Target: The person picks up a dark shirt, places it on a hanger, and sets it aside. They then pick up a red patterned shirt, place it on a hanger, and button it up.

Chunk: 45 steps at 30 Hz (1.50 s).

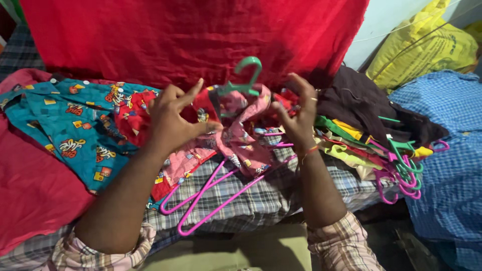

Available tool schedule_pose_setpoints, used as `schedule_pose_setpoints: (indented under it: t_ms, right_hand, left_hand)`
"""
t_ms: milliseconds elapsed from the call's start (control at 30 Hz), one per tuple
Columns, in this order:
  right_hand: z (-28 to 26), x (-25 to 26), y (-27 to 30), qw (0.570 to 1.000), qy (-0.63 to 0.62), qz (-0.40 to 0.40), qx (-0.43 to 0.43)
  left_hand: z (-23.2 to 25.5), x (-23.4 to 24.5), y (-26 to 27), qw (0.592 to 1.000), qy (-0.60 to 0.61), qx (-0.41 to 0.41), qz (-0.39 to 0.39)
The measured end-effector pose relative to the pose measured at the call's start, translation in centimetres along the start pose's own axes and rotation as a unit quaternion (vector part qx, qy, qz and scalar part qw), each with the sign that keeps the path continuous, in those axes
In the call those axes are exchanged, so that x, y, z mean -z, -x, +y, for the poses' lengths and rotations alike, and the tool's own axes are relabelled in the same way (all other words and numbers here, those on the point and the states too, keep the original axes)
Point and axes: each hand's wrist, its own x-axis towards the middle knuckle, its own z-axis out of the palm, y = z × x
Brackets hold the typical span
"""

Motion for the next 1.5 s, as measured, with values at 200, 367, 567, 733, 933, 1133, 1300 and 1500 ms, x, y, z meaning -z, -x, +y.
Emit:
schedule_pose_setpoints:
  t_ms: [200, 367, 567, 733, 933, 1133, 1300, 1500]
  right_hand:
    - [3.9, -1.6, 1.6, 0.958, 0.011, -0.223, -0.178]
    - [4.0, -2.0, 2.1, 0.971, -0.030, -0.223, -0.082]
    - [2.2, -2.5, 2.4, 0.984, -0.082, -0.152, -0.038]
    - [2.4, -1.8, 2.2, 0.976, -0.149, -0.134, -0.088]
    - [4.0, -1.0, 3.2, 0.847, -0.473, 0.067, -0.233]
    - [4.5, 1.6, 3.4, 0.888, -0.372, -0.160, -0.219]
    - [-0.6, 0.0, 1.1, 0.977, -0.160, -0.015, -0.138]
    - [0.6, -0.1, 0.2, 0.991, 0.045, -0.114, 0.060]
  left_hand:
    - [0.9, -0.9, 0.1, 0.994, -0.062, -0.011, -0.088]
    - [0.5, -0.8, 0.4, 0.992, -0.037, -0.089, 0.075]
    - [0.4, -1.5, 0.3, 0.991, 0.125, -0.041, -0.027]
    - [-0.2, -2.3, 0.2, 0.979, 0.199, -0.041, -0.014]
    - [0.7, -0.8, 0.0, 0.973, 0.220, -0.054, 0.036]
    - [0.1, -1.4, 0.2, 0.983, 0.160, 0.027, 0.082]
    - [-0.3, -1.7, 0.1, 0.982, 0.138, -0.023, 0.128]
    - [1.4, -0.7, 0.4, 0.982, 0.133, -0.081, 0.112]
